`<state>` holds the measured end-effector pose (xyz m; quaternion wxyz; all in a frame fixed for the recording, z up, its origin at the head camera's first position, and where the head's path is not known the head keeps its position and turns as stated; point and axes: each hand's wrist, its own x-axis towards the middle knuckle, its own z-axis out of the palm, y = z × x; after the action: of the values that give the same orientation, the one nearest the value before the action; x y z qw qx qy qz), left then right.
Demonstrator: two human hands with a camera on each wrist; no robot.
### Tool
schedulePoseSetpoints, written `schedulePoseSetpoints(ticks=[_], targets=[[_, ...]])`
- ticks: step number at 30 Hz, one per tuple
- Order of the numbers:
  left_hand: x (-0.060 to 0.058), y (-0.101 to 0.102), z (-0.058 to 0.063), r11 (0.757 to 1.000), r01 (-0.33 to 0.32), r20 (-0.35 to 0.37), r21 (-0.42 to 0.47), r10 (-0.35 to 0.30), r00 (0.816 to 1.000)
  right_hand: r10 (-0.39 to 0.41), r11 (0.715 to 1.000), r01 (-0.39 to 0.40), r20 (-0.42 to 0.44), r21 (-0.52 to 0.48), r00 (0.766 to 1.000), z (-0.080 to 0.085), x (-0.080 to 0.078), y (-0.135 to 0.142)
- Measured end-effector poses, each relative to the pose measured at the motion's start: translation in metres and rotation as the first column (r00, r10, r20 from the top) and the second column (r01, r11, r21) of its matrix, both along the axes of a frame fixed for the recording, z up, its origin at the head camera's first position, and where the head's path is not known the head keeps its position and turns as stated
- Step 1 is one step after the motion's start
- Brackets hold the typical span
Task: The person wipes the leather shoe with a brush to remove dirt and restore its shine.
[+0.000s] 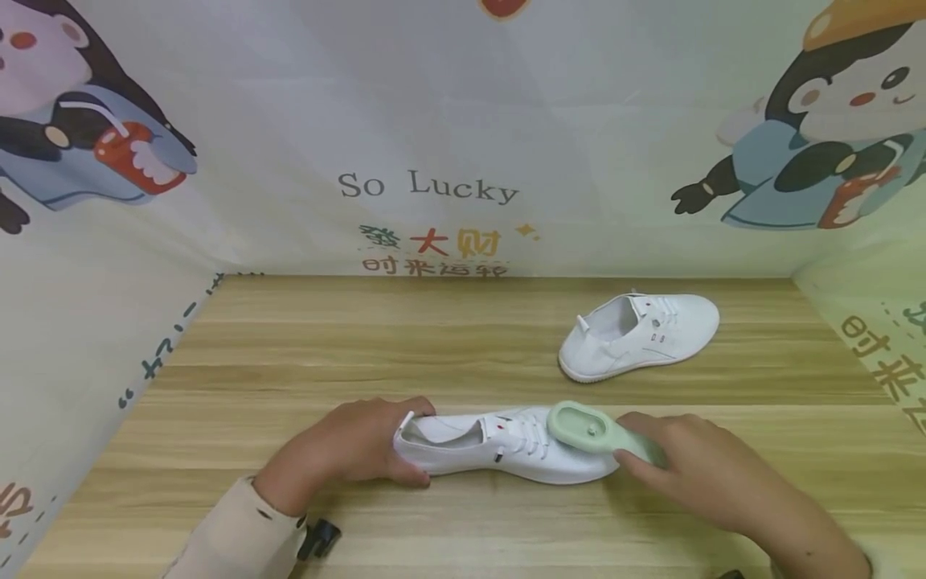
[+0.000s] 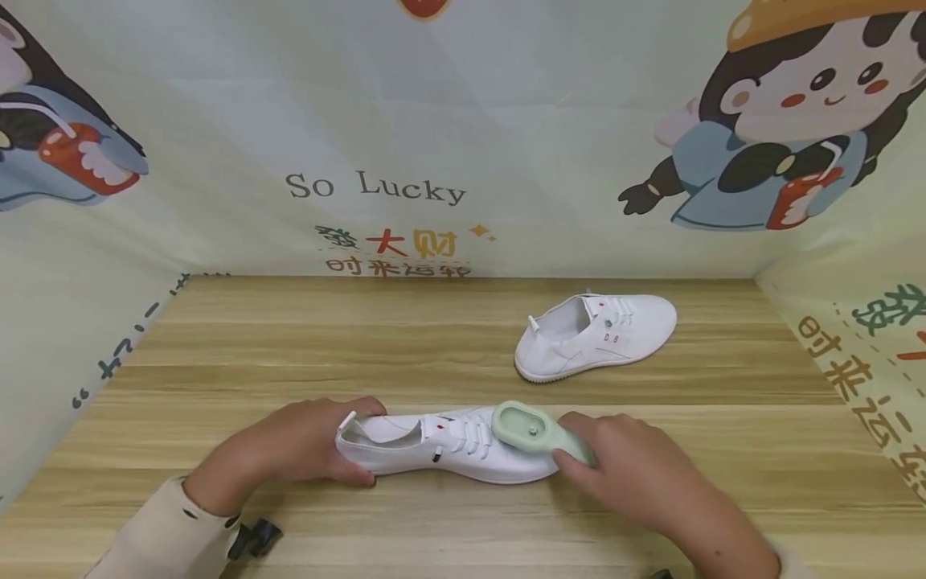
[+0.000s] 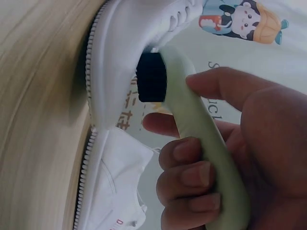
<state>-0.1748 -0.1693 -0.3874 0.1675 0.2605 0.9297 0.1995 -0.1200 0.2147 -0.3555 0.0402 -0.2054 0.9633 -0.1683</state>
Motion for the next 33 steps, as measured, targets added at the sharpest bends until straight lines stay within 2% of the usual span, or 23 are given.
schedulePoseSetpoints(ticks=[6,15,25,33], targets=[[0.0,0.0,-0.002,1.0,0.007,0.002,-0.003,-0.007,1.0,-0.005,1.0,0.005,0.004,0.004,1.0,-0.004,-0.002,0.0],[-0.001,0.0,-0.002,1.0,0.004,0.005,-0.006,-0.004,1.0,-0.066,0.994,0.065,0.013,0.093,0.998,-0.005,-0.002,0.009],[-0.001,0.0,-0.001,1.0,0.001,-0.001,-0.015,-0.001,1.0,-0.139,0.976,0.126,0.064,0.176,0.988,0.002,-0.004,0.023],[-0.001,0.0,0.0,1.0,-0.002,0.009,0.0,0.002,1.0,-0.131,0.979,0.111,0.109,0.17,0.985,0.01,-0.003,0.032]])
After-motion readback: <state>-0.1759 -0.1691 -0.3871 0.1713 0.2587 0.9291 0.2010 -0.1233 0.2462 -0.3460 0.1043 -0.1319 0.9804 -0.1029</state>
